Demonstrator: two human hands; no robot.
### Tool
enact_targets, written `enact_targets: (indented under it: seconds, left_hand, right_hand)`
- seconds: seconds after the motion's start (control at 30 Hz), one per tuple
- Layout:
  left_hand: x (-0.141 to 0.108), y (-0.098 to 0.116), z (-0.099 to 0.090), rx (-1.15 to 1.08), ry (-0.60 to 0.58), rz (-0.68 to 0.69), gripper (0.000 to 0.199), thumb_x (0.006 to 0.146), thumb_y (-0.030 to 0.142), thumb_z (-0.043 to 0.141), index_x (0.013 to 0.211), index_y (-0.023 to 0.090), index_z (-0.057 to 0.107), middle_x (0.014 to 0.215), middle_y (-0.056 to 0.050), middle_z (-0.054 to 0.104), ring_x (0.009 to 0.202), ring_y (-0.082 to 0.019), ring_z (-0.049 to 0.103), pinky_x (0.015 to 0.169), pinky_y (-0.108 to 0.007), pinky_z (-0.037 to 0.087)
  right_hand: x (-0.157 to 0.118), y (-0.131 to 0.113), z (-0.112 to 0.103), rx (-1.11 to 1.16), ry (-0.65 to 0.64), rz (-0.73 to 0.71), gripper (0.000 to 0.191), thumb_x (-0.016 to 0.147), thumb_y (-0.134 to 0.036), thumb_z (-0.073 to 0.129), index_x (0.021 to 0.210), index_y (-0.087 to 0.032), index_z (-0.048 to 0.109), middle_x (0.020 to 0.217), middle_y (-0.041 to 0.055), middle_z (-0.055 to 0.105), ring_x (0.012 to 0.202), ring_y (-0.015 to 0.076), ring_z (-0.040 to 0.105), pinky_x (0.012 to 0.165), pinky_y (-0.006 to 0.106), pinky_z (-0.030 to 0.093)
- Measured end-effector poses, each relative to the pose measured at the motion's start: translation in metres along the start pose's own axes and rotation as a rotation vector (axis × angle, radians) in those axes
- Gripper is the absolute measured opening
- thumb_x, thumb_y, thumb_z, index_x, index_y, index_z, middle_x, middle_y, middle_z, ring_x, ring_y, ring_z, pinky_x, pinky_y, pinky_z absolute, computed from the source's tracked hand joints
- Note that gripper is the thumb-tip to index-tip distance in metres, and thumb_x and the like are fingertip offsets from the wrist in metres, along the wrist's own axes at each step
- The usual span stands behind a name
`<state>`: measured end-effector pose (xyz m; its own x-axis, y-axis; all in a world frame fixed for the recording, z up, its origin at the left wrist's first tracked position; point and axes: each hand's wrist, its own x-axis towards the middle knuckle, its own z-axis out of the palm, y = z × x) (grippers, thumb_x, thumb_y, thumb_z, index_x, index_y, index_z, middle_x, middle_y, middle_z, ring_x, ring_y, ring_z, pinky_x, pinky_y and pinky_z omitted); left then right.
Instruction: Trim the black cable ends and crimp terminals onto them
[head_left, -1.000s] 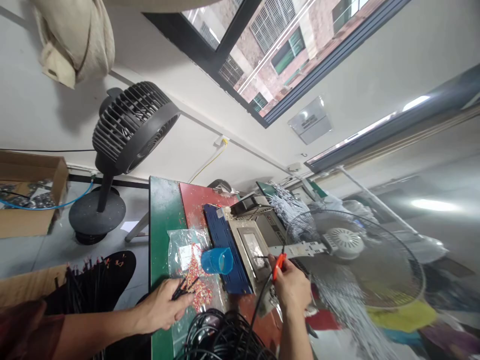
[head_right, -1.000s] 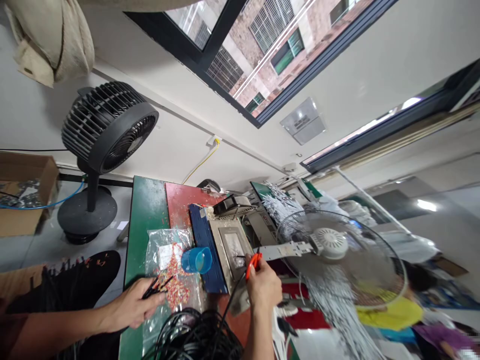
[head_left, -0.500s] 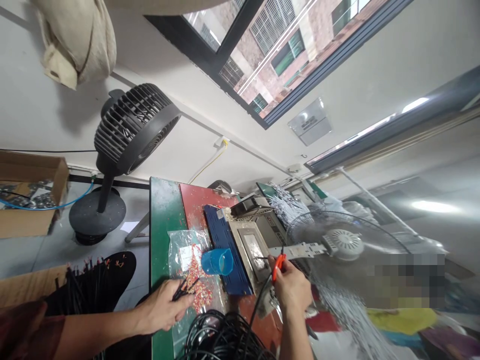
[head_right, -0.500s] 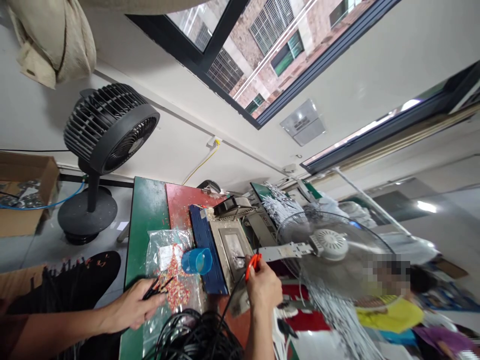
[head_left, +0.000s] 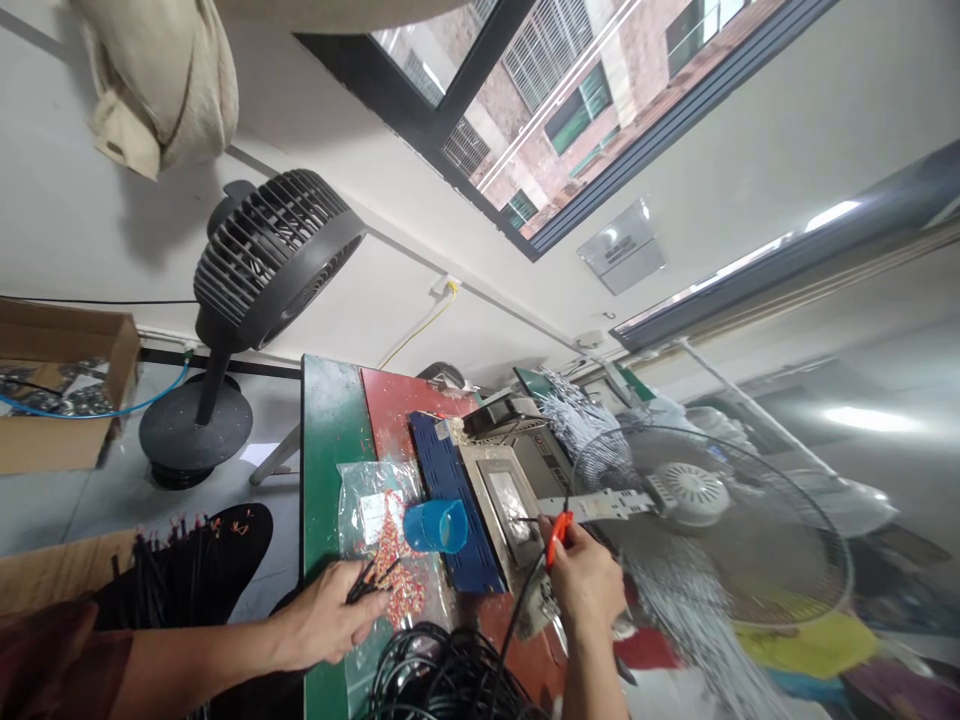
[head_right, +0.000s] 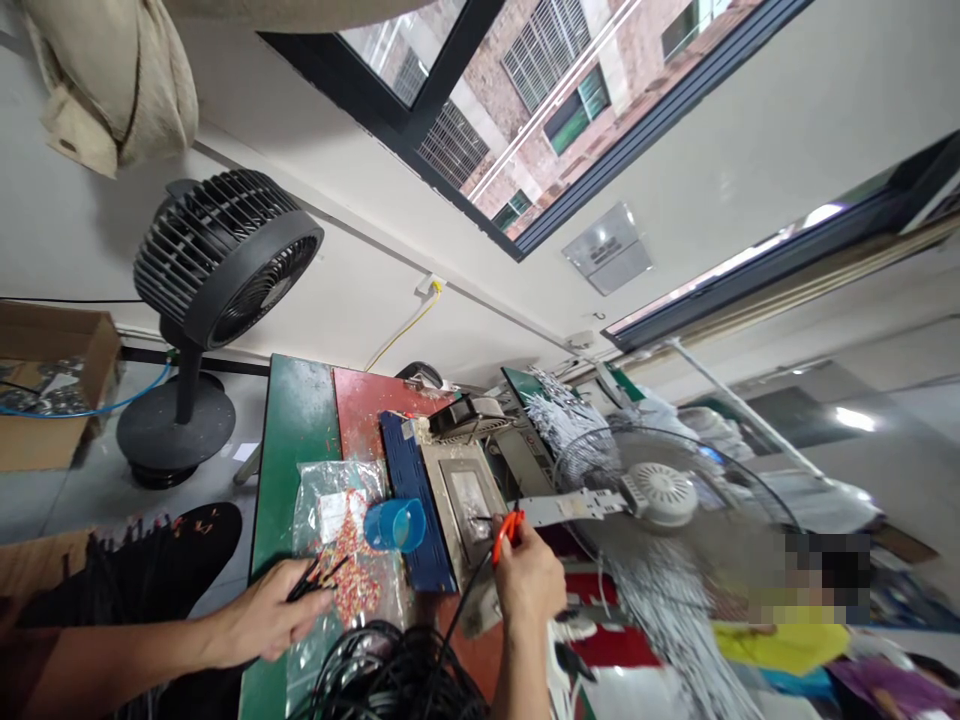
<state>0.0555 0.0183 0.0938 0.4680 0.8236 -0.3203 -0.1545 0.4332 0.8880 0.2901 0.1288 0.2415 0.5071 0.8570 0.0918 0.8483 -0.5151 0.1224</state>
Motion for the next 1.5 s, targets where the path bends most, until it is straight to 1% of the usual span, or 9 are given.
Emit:
enact_targets:
  seconds: [0.17,0.37,0.53,0.7,0.83,0.97,1.13,1.4,1.5]
  left_hand:
    - [0.0,0.002,0.0,0.007,0.011,-0.005,0.05,0.074,0.067,0.045,0.083,0.018,0.042,0.053,0.008,0.042,0.035,-0.003,0.031,0.031,-0.015,0.026]
    - [-0.003,0.005,0.0,-0.001,-0.01,-0.012,0.051,0.073,0.068,0.046,0.083,0.018,0.042,0.054,0.008,0.042,0.036,-0.003,0.03,0.031,-0.015,0.026]
    - [-0.003,0.006,0.0,0.009,0.0,-0.024,0.049,0.073,0.066,0.047,0.082,0.018,0.042,0.054,0.008,0.042,0.036,-0.003,0.03,0.032,-0.015,0.026]
    - [-0.003,0.005,0.0,0.002,-0.002,-0.013,0.047,0.074,0.064,0.047,0.082,0.018,0.042,0.054,0.008,0.042,0.035,-0.002,0.03,0.032,-0.014,0.026]
    - [-0.002,0.005,0.0,-0.001,0.001,-0.015,0.047,0.074,0.064,0.047,0.081,0.018,0.042,0.053,0.009,0.042,0.035,-0.002,0.03,0.031,-0.014,0.026]
    - [0.0,0.002,0.0,0.002,0.005,-0.006,0.048,0.074,0.066,0.046,0.081,0.019,0.041,0.054,0.008,0.042,0.036,-0.002,0.031,0.031,-0.014,0.027]
    - [0.0,0.0,-0.001,0.004,-0.007,-0.004,0.049,0.074,0.067,0.045,0.082,0.019,0.041,0.054,0.008,0.042,0.035,-0.002,0.03,0.031,-0.014,0.026]
    - [-0.002,0.005,0.0,0.022,-0.002,-0.008,0.048,0.075,0.065,0.045,0.083,0.018,0.042,0.055,0.008,0.042,0.036,-0.002,0.031,0.031,-0.014,0.027]
    - [-0.002,0.005,0.0,0.021,0.002,-0.016,0.048,0.075,0.065,0.045,0.082,0.018,0.042,0.054,0.008,0.043,0.036,-0.002,0.03,0.031,-0.014,0.027]
  right_hand:
    - [-0.001,-0.001,-0.001,0.014,0.004,-0.006,0.044,0.083,-0.054,0.039,0.107,-0.027,0.065,0.084,0.0109,0.069,0.079,0.0254,0.062,0.053,0.026,0.036]
    - [0.0,0.001,-0.002,0.037,0.01,0.013,0.044,0.082,-0.053,0.042,0.108,-0.027,0.065,0.083,0.0108,0.069,0.079,0.0256,0.062,0.053,0.027,0.036]
    - [0.001,0.004,0.001,0.073,0.044,0.048,0.047,0.082,-0.057,0.04,0.104,-0.025,0.067,0.08,0.0105,0.069,0.076,0.0249,0.061,0.053,0.027,0.036]
    - [0.005,0.009,0.004,0.106,0.081,0.078,0.051,0.083,-0.056,0.037,0.107,-0.022,0.065,0.082,0.0127,0.069,0.078,0.0261,0.061,0.056,0.027,0.037]
    - [0.006,0.008,0.006,0.133,0.066,0.087,0.049,0.082,-0.057,0.04,0.103,-0.022,0.067,0.082,0.0131,0.069,0.078,0.0265,0.061,0.054,0.027,0.036]
    - [0.005,0.007,0.009,0.148,0.061,0.104,0.052,0.081,-0.058,0.039,0.104,-0.022,0.068,0.085,0.0142,0.069,0.078,0.0274,0.062,0.053,0.028,0.036]
    - [0.005,0.006,0.011,0.151,0.055,0.105,0.052,0.081,-0.058,0.038,0.103,-0.021,0.068,0.083,0.0145,0.069,0.076,0.0275,0.062,0.052,0.028,0.036]
    - [0.002,0.005,0.007,0.142,0.048,0.1,0.053,0.081,-0.058,0.037,0.105,-0.021,0.067,0.085,0.0143,0.069,0.08,0.0277,0.061,0.054,0.028,0.037]
    - [0.002,0.006,0.006,0.131,0.048,0.097,0.052,0.081,-0.058,0.038,0.105,-0.022,0.067,0.082,0.0133,0.069,0.079,0.0268,0.061,0.055,0.027,0.037]
